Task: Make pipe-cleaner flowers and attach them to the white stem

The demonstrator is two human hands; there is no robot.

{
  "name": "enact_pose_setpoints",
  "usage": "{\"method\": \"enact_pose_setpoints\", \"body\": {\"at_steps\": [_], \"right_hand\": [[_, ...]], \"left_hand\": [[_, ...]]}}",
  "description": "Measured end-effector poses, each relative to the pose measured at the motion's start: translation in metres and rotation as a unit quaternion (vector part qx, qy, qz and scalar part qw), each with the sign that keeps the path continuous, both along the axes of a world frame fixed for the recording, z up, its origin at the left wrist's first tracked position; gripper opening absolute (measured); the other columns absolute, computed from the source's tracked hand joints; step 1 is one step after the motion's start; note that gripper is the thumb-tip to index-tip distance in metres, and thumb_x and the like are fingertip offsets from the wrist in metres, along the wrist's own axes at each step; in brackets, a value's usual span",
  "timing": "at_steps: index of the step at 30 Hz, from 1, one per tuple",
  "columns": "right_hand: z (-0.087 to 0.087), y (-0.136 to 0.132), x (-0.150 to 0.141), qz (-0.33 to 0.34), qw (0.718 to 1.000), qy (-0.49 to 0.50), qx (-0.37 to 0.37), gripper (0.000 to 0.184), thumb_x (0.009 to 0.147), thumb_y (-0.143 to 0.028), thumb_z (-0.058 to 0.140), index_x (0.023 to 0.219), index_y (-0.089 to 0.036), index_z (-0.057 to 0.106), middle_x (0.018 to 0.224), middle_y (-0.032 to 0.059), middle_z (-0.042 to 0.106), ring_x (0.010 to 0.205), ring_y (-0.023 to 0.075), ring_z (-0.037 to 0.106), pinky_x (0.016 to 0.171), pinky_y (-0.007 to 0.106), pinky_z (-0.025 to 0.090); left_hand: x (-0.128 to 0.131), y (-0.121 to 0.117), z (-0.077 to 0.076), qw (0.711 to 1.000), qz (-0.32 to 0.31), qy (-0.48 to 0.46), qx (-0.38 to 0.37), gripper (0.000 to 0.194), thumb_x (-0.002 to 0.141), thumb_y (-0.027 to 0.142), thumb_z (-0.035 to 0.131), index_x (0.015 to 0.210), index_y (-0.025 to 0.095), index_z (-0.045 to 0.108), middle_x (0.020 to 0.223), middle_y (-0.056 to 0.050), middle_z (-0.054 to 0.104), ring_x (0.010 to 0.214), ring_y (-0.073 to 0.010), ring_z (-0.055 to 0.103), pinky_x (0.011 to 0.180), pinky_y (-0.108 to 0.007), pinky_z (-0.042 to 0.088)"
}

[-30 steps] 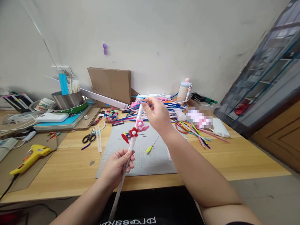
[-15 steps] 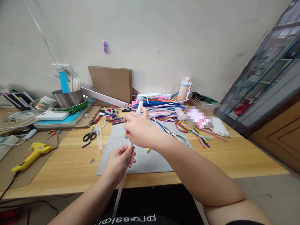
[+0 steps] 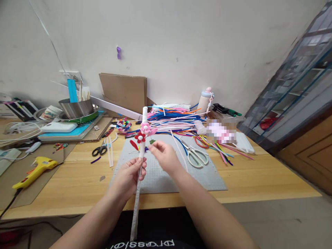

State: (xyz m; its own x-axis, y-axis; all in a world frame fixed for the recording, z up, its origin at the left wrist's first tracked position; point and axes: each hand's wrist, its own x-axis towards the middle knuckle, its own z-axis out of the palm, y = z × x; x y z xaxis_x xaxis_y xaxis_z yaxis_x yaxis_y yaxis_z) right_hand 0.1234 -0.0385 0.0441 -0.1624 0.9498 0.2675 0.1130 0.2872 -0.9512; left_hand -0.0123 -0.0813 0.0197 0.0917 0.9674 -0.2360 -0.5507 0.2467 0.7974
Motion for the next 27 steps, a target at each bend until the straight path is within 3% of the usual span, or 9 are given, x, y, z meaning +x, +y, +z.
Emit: {"method": "enact_pose_setpoints", "body": {"at_steps": [3,12,15,18,24,27], "right_hand": [[-0.016,-0.005,-0.012,0.075,0.990,0.072,-0.098,0.026,0.077,-0.043,0.053,0.068,-0.019,0.049,0.054,-0.0056,0.043,0.045,0.0077,0.035,0.044,0.021,0.029],[-0.021,0.002,-0.009,0.126,0.974,0.111,-0.155,0.027,0.076,-0.041,0.052,0.062,-0.018,0.048,0.051,-0.0056,0.041,0.044,0.0072,0.040,0.043,0.020,0.032],[-0.021,0.002,-0.009,0.119,0.982,0.097,-0.114,0.028,0.076,-0.038,0.050,0.057,-0.018,0.046,0.050,-0.0043,0.045,0.044,0.0079,0.043,0.044,0.021,0.035],[-0.018,-0.001,-0.010,0.070,0.996,0.040,-0.049,0.030,0.077,-0.034,0.047,0.052,-0.018,0.044,0.047,-0.0034,0.046,0.043,0.0080,0.042,0.042,0.021,0.034],[-0.019,-0.006,-0.018,-0.059,0.993,-0.078,0.065,0.032,0.079,-0.030,0.044,0.049,-0.018,0.040,0.041,-0.0049,0.041,0.039,0.0070,0.037,0.040,0.020,0.028],[-0.022,-0.005,-0.019,-0.075,0.991,-0.072,0.084,0.031,0.080,-0.030,0.045,0.051,-0.018,0.041,0.043,-0.0053,0.040,0.040,0.0071,0.037,0.041,0.020,0.028]], "left_hand": [[0.004,-0.002,-0.003,1.000,-0.020,0.004,0.017,0.022,0.066,0.029,0.070,0.074,0.010,0.062,0.061,-0.001,0.058,0.044,-0.0054,0.050,0.037,-0.016,0.032],[0.005,-0.005,-0.003,0.996,-0.078,0.006,0.034,0.019,0.074,0.029,0.063,0.074,0.010,0.061,0.063,-0.001,0.057,0.045,-0.0048,0.050,0.037,-0.015,0.032],[0.004,-0.008,-0.002,0.995,-0.097,0.006,0.034,0.018,0.075,0.028,0.062,0.075,0.010,0.061,0.061,-0.001,0.057,0.043,-0.0046,0.050,0.037,-0.015,0.032],[0.007,-0.010,-0.002,0.994,-0.096,0.022,0.037,0.018,0.073,0.028,0.064,0.071,0.010,0.059,0.060,-0.001,0.057,0.043,-0.0055,0.051,0.037,-0.015,0.033],[0.020,-0.008,-0.006,0.988,0.036,0.132,0.070,0.023,0.069,0.032,0.065,0.065,0.012,0.055,0.056,-0.001,0.058,0.041,-0.0086,0.053,0.036,-0.018,0.036],[0.023,-0.007,-0.006,0.985,0.061,0.143,0.076,0.023,0.069,0.032,0.064,0.067,0.012,0.055,0.057,-0.001,0.059,0.041,-0.0086,0.053,0.037,-0.019,0.037]]}}
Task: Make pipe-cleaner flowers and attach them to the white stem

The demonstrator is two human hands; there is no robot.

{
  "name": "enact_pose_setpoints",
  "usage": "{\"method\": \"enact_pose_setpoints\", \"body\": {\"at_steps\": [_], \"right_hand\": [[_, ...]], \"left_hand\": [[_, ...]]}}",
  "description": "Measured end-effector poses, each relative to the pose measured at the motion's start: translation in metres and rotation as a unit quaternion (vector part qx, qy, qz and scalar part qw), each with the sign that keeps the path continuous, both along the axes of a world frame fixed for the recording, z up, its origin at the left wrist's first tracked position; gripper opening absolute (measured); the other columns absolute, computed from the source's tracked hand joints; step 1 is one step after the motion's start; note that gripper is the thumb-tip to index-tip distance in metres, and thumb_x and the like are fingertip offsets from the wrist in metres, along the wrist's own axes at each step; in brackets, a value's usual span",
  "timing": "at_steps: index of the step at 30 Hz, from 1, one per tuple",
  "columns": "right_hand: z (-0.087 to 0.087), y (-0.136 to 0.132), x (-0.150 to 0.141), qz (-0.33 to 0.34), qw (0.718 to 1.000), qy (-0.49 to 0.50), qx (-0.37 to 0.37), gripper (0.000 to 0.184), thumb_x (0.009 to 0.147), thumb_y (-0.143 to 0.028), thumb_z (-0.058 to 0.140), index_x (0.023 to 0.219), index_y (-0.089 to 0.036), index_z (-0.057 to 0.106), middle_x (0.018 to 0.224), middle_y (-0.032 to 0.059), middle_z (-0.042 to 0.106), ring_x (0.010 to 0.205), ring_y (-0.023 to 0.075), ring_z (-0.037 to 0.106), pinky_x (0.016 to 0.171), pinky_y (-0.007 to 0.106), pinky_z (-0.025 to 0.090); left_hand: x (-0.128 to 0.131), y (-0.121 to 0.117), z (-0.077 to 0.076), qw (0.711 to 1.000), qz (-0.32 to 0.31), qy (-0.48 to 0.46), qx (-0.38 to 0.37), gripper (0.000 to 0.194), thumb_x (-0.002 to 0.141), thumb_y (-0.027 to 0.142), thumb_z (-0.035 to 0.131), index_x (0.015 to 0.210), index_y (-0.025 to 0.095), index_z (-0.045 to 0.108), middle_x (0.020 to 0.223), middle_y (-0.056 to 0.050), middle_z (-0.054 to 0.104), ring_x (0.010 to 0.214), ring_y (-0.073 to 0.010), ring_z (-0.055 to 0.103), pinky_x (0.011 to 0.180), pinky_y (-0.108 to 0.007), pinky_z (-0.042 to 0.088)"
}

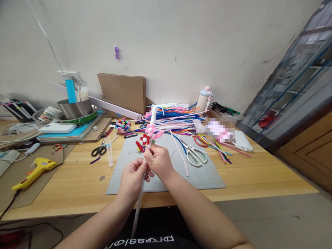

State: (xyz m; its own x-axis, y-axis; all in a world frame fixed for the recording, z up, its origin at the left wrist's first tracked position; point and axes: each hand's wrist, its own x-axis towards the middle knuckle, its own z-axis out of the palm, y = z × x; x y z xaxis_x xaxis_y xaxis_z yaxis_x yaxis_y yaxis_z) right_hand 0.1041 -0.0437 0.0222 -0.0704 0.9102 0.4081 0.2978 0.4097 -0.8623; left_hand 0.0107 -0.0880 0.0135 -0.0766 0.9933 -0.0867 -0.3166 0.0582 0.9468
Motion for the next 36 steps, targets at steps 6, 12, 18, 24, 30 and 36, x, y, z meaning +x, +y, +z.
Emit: {"method": "enact_pose_setpoints", "body": {"at_steps": [6,12,18,24,30,36], "right_hand": [[-0.001,0.006,0.014,0.184,0.978,0.070,-0.065,0.031,0.085,-0.038,0.042,0.063,-0.017,0.049,0.053,-0.0038,0.046,0.048,0.0078,0.043,0.047,0.020,0.034],[-0.004,0.011,0.022,0.221,0.966,0.065,-0.119,0.026,0.081,-0.036,0.048,0.065,-0.017,0.049,0.051,-0.0036,0.049,0.046,0.0081,0.044,0.045,0.021,0.035],[-0.007,0.010,0.022,0.224,0.961,0.083,-0.136,0.022,0.079,-0.036,0.050,0.070,-0.016,0.051,0.061,-0.0018,0.052,0.054,0.0092,0.049,0.050,0.021,0.040],[-0.012,0.011,0.025,0.288,0.940,0.061,-0.169,0.024,0.082,-0.034,0.047,0.067,-0.016,0.051,0.052,-0.0024,0.051,0.048,0.0086,0.048,0.046,0.020,0.036],[-0.017,0.008,0.025,0.284,0.943,0.066,-0.162,0.027,0.082,-0.034,0.047,0.063,-0.015,0.050,0.051,-0.0030,0.048,0.047,0.0068,0.043,0.044,0.019,0.032],[-0.026,0.002,0.013,0.246,0.954,0.069,-0.157,0.024,0.083,-0.031,0.043,0.063,-0.018,0.045,0.043,-0.0051,0.049,0.039,0.0088,0.048,0.040,0.019,0.035]], "left_hand": [[-0.004,0.001,0.003,1.000,-0.018,-0.021,-0.005,0.022,0.070,0.031,0.064,0.071,0.011,0.056,0.059,-0.001,0.059,0.043,-0.0092,0.055,0.037,-0.018,0.038],[-0.006,0.003,0.006,0.996,-0.084,-0.030,-0.021,0.023,0.072,0.032,0.062,0.069,0.011,0.056,0.061,-0.002,0.059,0.046,-0.0084,0.054,0.040,-0.018,0.038],[-0.010,0.005,0.002,0.995,-0.102,-0.009,-0.023,0.024,0.074,0.034,0.060,0.068,0.011,0.057,0.056,-0.001,0.057,0.042,-0.0071,0.050,0.038,-0.018,0.032],[-0.011,0.003,-0.001,0.992,-0.120,0.026,-0.002,0.028,0.078,0.035,0.056,0.063,0.011,0.056,0.050,0.000,0.055,0.037,-0.0043,0.043,0.038,-0.017,0.029],[-0.016,0.001,0.002,0.987,-0.152,0.045,-0.033,0.029,0.076,0.040,0.057,0.064,0.013,0.055,0.050,0.000,0.056,0.038,-0.0087,0.050,0.038,-0.019,0.035],[-0.010,-0.001,-0.005,0.993,-0.063,0.100,-0.019,0.036,0.076,0.039,0.055,0.052,0.012,0.053,0.038,0.000,0.051,0.032,-0.0077,0.046,0.036,-0.018,0.035]]}}
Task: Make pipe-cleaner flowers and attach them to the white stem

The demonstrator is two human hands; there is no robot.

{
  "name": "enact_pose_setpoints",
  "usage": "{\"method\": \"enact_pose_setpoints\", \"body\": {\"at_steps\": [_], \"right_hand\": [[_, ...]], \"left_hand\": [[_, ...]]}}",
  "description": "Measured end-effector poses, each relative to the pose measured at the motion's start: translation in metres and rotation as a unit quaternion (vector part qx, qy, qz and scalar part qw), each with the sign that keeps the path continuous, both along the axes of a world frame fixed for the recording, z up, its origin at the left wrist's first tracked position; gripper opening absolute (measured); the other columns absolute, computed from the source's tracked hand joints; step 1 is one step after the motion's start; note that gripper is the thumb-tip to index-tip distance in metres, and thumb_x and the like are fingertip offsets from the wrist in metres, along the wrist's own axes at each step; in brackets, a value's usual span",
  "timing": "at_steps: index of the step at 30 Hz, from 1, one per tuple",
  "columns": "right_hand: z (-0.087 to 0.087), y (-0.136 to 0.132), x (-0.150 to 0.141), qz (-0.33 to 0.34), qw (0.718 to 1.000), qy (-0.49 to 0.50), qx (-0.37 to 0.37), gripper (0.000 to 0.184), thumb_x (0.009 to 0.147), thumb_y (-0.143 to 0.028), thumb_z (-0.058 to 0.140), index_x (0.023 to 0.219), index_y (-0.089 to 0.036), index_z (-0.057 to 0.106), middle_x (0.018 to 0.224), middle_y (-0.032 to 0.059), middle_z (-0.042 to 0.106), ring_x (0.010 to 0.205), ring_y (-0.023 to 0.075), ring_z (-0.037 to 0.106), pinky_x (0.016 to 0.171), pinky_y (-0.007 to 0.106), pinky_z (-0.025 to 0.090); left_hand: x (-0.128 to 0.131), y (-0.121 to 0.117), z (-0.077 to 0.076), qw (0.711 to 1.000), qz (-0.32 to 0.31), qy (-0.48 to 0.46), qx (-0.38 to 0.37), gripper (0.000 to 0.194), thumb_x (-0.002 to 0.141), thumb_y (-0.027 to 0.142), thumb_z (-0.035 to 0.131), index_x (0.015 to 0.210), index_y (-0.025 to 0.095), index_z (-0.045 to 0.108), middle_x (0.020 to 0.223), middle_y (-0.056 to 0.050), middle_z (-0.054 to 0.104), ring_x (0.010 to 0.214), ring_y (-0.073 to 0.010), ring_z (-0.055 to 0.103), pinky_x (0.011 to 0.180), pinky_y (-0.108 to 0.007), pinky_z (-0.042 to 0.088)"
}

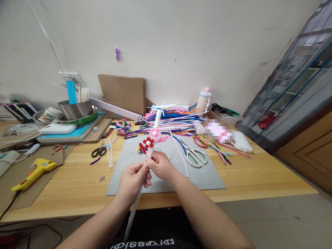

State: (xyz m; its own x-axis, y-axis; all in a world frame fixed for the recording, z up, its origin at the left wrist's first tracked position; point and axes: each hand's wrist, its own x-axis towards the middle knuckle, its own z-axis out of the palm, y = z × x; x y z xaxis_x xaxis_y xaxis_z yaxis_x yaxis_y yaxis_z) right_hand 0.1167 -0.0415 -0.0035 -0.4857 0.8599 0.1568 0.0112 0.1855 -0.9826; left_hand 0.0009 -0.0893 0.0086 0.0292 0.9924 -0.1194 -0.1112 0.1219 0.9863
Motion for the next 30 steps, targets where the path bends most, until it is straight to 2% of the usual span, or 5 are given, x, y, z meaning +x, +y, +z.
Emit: {"method": "enact_pose_setpoints", "body": {"at_steps": [9,13,16,23,30], "right_hand": [[0.019,0.024,0.009,-0.043,0.999,-0.002,0.028,0.030,0.079,-0.047,0.051,0.073,-0.018,0.048,0.053,-0.0059,0.043,0.042,0.0060,0.038,0.040,0.018,0.030],[0.024,0.062,0.047,-0.214,0.972,-0.080,0.061,0.038,0.085,-0.052,0.033,0.075,-0.018,0.048,0.051,-0.0055,0.037,0.042,0.0080,0.035,0.040,0.020,0.026],[0.016,0.082,0.073,-0.240,0.934,-0.237,0.121,0.030,0.076,-0.044,0.049,0.062,-0.018,0.052,0.050,-0.0029,0.045,0.049,0.0106,0.041,0.047,0.023,0.029],[-0.013,0.100,0.100,-0.333,0.878,-0.320,0.123,0.028,0.074,-0.042,0.048,0.062,-0.018,0.056,0.055,0.0000,0.052,0.055,0.0145,0.045,0.052,0.026,0.028],[-0.032,0.106,0.092,-0.314,0.883,-0.331,0.109,0.029,0.075,-0.042,0.047,0.063,-0.018,0.056,0.053,-0.0009,0.053,0.053,0.0138,0.047,0.051,0.025,0.031]], "left_hand": [[-0.020,0.021,0.010,0.995,0.061,-0.075,0.013,0.026,0.069,0.036,0.064,0.072,0.011,0.062,0.048,0.001,0.056,0.037,-0.0092,0.051,0.035,-0.018,0.037],[-0.046,0.050,0.026,0.993,0.037,-0.113,-0.003,0.024,0.068,0.033,0.066,0.075,0.010,0.063,0.050,0.001,0.057,0.038,-0.0068,0.050,0.035,-0.016,0.036],[-0.057,0.070,0.024,0.989,-0.020,-0.140,-0.031,0.022,0.068,0.031,0.067,0.073,0.010,0.062,0.050,0.002,0.055,0.037,-0.0052,0.048,0.035,-0.015,0.034],[-0.062,0.084,-0.004,0.973,-0.039,-0.202,-0.106,0.019,0.070,0.029,0.065,0.074,0.011,0.061,0.050,0.004,0.049,0.035,-0.0018,0.041,0.033,-0.013,0.029],[-0.068,0.083,0.001,0.975,-0.017,-0.209,-0.074,0.022,0.069,0.032,0.067,0.074,0.011,0.061,0.049,0.004,0.051,0.034,-0.0023,0.041,0.033,-0.013,0.029]]}}
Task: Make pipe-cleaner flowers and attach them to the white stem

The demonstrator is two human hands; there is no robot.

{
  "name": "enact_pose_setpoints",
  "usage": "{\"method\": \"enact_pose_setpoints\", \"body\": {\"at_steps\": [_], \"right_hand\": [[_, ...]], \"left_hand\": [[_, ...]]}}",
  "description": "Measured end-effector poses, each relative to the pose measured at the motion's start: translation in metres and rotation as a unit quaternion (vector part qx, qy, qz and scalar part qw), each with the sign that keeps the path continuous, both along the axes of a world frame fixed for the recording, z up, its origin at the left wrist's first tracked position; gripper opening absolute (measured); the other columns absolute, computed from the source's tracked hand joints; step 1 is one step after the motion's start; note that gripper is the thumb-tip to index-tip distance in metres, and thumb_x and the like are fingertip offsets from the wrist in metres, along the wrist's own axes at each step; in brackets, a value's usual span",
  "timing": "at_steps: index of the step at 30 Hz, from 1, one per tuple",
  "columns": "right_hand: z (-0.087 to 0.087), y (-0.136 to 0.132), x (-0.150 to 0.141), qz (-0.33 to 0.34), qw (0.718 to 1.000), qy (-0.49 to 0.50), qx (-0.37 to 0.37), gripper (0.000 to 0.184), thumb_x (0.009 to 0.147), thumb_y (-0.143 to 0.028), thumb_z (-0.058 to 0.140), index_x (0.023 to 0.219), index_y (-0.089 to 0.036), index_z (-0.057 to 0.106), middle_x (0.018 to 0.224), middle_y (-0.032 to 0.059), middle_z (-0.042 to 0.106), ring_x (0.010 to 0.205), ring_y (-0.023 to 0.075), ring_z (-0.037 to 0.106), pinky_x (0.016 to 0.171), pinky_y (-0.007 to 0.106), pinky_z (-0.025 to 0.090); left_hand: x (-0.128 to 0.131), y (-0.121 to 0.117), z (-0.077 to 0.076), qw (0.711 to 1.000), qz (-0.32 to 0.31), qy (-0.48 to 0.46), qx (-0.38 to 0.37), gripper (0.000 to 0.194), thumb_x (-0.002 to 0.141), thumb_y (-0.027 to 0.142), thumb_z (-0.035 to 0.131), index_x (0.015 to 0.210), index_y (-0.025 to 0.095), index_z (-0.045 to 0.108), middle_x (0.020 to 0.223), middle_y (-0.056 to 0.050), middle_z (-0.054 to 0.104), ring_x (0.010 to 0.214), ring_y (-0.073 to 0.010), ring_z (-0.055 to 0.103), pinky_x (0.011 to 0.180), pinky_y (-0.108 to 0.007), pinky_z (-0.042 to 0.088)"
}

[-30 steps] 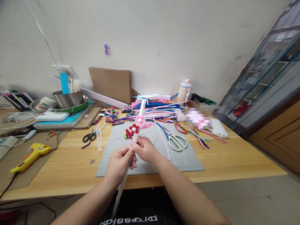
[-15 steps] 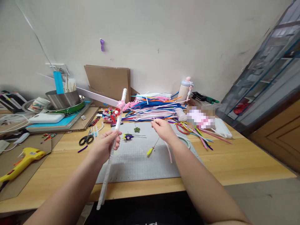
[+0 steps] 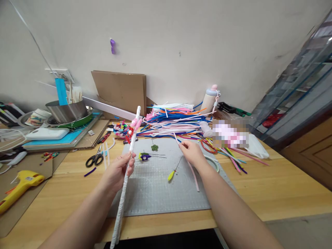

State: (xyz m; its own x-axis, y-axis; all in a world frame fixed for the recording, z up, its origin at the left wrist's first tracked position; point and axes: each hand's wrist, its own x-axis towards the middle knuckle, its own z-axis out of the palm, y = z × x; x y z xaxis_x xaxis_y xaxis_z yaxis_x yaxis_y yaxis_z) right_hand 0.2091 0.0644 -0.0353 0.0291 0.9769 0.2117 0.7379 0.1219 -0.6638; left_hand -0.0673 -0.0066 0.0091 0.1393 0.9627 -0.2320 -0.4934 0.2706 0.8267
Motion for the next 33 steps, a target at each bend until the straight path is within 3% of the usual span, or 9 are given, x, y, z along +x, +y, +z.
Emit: {"method": "enact_pose_setpoints", "body": {"at_steps": [7,14,19,22,27,30,33], "right_hand": [[-0.001,-0.006,-0.010,0.022,1.000,0.011,-0.008,0.030,0.076,-0.042,0.045,0.067,-0.017,0.059,0.055,-0.0001,0.056,0.052,0.0137,0.049,0.051,0.025,0.033],[-0.007,-0.003,-0.005,0.021,1.000,0.003,-0.001,0.030,0.078,-0.041,0.044,0.067,-0.016,0.057,0.055,0.0005,0.056,0.052,0.0137,0.050,0.051,0.024,0.035],[-0.003,0.001,-0.014,0.027,0.999,-0.024,0.020,0.024,0.078,-0.033,0.046,0.086,-0.015,0.060,0.076,0.0055,0.064,0.064,0.0158,0.056,0.060,0.027,0.041],[0.004,0.016,-0.030,0.090,0.994,-0.049,0.028,0.025,0.074,-0.026,0.053,0.095,-0.016,0.062,0.091,0.0068,0.065,0.071,0.0159,0.057,0.068,0.028,0.043],[0.009,0.066,-0.066,0.180,0.979,-0.082,0.052,0.025,0.075,-0.010,0.050,0.092,-0.018,0.066,0.102,0.0072,0.064,0.093,0.0193,0.056,0.084,0.031,0.039],[0.005,0.092,-0.081,0.201,0.973,-0.088,0.068,0.023,0.077,-0.013,0.051,0.094,-0.017,0.067,0.103,0.0086,0.063,0.100,0.0212,0.053,0.088,0.034,0.035],[-0.003,0.103,-0.090,0.214,0.970,-0.081,0.076,0.022,0.070,-0.021,0.065,0.092,-0.020,0.068,0.104,0.0083,0.063,0.104,0.0247,0.048,0.089,0.039,0.031]], "left_hand": [[-0.002,0.001,0.000,1.000,0.027,0.002,0.012,0.023,0.068,0.031,0.067,0.075,0.011,0.061,0.049,0.004,0.051,0.036,-0.0032,0.042,0.033,-0.013,0.031],[-0.002,0.000,-0.002,1.000,0.008,-0.006,0.023,0.023,0.068,0.031,0.068,0.076,0.011,0.061,0.050,0.004,0.051,0.037,-0.0028,0.043,0.034,-0.013,0.031],[-0.003,0.000,-0.003,1.000,0.010,0.006,0.026,0.023,0.068,0.032,0.067,0.075,0.011,0.060,0.050,0.004,0.051,0.036,-0.0033,0.043,0.034,-0.014,0.031],[-0.002,-0.001,-0.003,1.000,0.009,0.008,0.024,0.024,0.067,0.033,0.067,0.075,0.011,0.060,0.050,0.004,0.052,0.036,-0.0039,0.044,0.034,-0.014,0.031],[-0.001,-0.001,-0.004,1.000,0.001,0.011,0.025,0.025,0.068,0.035,0.066,0.074,0.011,0.061,0.050,0.003,0.052,0.035,-0.0042,0.045,0.033,-0.015,0.030],[0.001,-0.002,-0.005,1.000,0.000,0.010,0.023,0.025,0.068,0.034,0.066,0.073,0.011,0.061,0.048,0.004,0.052,0.034,-0.0040,0.044,0.033,-0.015,0.030],[0.003,-0.002,-0.005,1.000,-0.008,0.011,0.023,0.025,0.067,0.034,0.067,0.073,0.011,0.061,0.048,0.004,0.052,0.034,-0.0039,0.045,0.032,-0.015,0.029]]}}
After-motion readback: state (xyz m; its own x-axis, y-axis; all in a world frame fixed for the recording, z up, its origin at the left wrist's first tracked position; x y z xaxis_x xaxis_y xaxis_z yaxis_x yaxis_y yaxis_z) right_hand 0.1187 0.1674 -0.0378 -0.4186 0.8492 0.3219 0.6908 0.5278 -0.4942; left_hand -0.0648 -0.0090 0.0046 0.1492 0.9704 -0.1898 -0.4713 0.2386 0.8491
